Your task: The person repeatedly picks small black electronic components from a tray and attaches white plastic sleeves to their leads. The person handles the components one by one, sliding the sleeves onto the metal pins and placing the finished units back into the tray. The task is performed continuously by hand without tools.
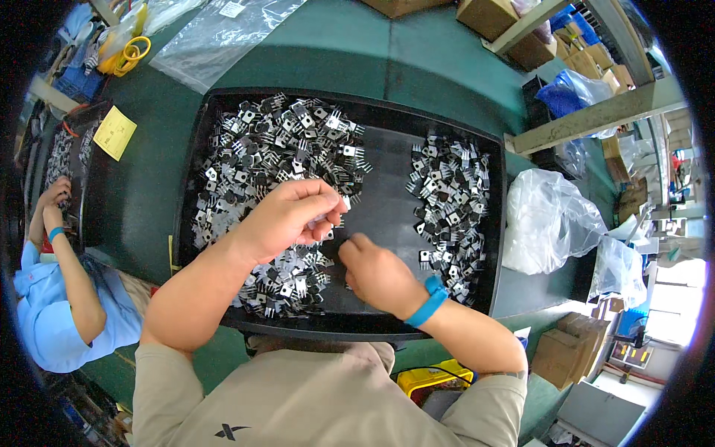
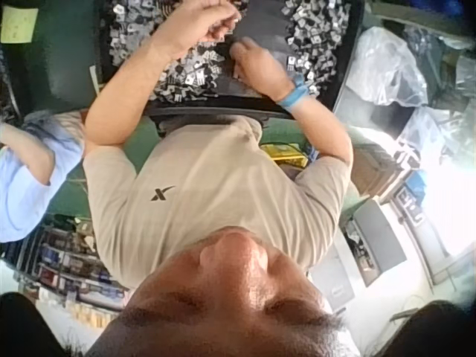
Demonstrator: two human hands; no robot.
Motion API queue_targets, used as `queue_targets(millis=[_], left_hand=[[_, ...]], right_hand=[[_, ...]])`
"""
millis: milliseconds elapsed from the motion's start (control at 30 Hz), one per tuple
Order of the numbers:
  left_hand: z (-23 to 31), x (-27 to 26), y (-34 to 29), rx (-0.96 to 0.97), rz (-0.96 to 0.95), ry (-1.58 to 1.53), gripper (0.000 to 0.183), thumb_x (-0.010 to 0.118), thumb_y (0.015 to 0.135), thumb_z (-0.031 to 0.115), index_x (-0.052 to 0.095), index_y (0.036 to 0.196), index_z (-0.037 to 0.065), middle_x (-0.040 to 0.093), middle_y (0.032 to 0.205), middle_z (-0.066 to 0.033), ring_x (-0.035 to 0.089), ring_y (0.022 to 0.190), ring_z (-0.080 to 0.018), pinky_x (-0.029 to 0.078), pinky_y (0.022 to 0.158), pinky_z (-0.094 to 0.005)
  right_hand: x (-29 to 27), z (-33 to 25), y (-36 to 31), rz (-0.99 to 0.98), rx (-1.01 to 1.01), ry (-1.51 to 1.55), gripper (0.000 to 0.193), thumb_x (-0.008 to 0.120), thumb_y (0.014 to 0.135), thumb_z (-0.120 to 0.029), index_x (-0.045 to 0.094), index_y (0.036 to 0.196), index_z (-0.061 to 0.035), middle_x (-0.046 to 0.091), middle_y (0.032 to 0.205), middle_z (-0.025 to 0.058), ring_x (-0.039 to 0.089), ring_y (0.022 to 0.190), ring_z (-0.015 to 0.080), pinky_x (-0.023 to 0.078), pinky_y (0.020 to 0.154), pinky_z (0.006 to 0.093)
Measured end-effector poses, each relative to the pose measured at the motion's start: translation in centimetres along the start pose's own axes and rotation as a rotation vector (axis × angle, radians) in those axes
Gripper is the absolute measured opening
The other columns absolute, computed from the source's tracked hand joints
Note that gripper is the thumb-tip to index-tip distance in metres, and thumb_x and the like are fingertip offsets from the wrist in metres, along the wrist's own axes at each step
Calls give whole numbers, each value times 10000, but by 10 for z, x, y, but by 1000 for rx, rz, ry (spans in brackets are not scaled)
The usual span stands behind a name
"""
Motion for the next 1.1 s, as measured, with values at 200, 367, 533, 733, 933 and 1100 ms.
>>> queue_targets(millis=[200,367,533,733,933,1100], left_hand=[[-10,6,-3,-162,-55,-127,342,455,988,314,606,930,13,590,789,-36,537,583,-91,374,462,-223],[-18,8,0,-150,-77,-270,336,481,977,323,595,878,22,551,722,-29,495,553,-99,311,427,-211],[-10,3,0,-149,9,-250,261,549,942,255,603,813,35,532,694,-19,446,519,-87,262,407,-207],[-6,-1,0,-98,42,-293,260,537,947,236,599,797,33,513,643,-16,451,522,-90,250,411,-205],[-4,0,0,-120,47,-241,247,546,941,222,598,804,24,513,646,-15,450,522,-88,245,414,-207],[-9,4,0,-107,30,-136,243,548,942,226,605,817,26,518,655,-6,454,524,-76,266,413,-206]], right_hand=[[-57,-31,23,292,18,400,196,672,732,66,584,892,-8,575,929,128,615,675,237,507,597,310],[-57,-24,17,408,83,613,208,641,796,85,603,986,10,598,1010,127,642,700,171,516,592,275],[-40,21,11,154,50,235,173,652,817,-20,598,979,8,584,965,172,625,784,314,524,678,359],[-20,-1,8,-70,-129,-67,385,708,770,-222,563,1087,-60,538,1046,160,620,835,347,533,712,415],[-5,-13,-17,-355,-83,-223,139,559,812,-123,537,933,-57,531,894,132,643,755,290,552,590,385],[2,-17,-23,-324,-64,-235,127,535,812,-97,545,933,-59,536,897,135,645,734,285,552,593,393]])
Point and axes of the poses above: each hand's wrist, its own y-axis towards the middle knuckle, its own x-axis out of the palm, z = x × y, the point moved 2 cm from there along y, towards the middle knuckle
